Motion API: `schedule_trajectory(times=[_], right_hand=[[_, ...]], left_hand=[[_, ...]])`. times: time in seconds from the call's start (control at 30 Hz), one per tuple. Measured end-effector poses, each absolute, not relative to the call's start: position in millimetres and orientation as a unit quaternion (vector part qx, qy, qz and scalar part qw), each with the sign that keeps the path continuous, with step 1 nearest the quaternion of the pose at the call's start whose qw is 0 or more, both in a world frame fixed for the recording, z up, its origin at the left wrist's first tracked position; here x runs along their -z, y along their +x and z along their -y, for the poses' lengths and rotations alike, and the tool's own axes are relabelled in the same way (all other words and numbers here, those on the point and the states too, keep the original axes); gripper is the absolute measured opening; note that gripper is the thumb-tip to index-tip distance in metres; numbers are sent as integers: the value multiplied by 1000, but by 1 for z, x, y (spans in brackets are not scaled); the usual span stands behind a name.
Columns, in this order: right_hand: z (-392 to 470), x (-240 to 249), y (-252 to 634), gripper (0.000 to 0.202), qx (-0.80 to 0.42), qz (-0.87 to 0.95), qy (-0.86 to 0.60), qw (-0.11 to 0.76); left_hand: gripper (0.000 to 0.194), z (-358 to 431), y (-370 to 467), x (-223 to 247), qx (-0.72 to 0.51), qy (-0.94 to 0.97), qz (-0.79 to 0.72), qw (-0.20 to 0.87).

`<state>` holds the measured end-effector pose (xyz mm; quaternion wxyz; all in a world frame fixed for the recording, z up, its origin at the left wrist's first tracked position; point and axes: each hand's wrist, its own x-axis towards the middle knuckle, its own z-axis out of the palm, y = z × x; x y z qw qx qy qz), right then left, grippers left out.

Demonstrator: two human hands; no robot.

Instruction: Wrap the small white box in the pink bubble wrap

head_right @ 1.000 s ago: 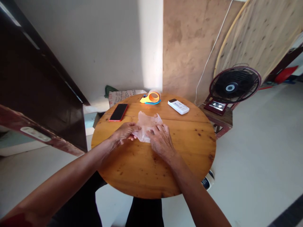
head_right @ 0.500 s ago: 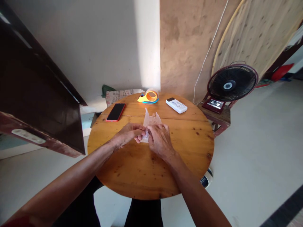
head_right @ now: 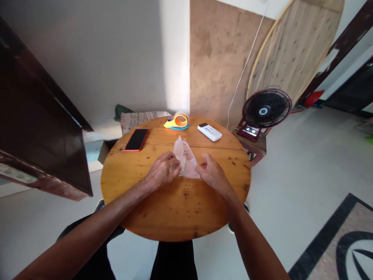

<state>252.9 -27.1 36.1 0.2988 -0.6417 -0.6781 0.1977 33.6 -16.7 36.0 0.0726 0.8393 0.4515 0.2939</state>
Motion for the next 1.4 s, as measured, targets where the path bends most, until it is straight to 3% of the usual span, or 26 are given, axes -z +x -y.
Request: schedule_trajectory(times=[0.17, 0.37, 0.6, 0.97, 1.27, 1.4], right_hand=[[23, -22, 241, 49, -213, 668, -644, 306], [17, -17, 229, 32, -323, 627, -584, 403], [19, -26, 208, 30, -396, 576, -531, 478], [14, -35, 185, 37, -381, 572, -560, 463], [34, -52, 194, 42, -501, 539, -509, 446], [32, -48, 193, 45, -505, 540, -518, 431]], left_hand=[[16, 16, 31, -25, -355, 846, -397, 26], [21, 16, 26, -25, -355, 856, -374, 26], [20, 15, 25, -22, -353, 857, -374, 30], [22, 12, 25, -19, -362, 857, -363, 43], [14, 10, 24, -17, -427, 813, -361, 160], [25, 8, 21, -16, -456, 760, -398, 238]])
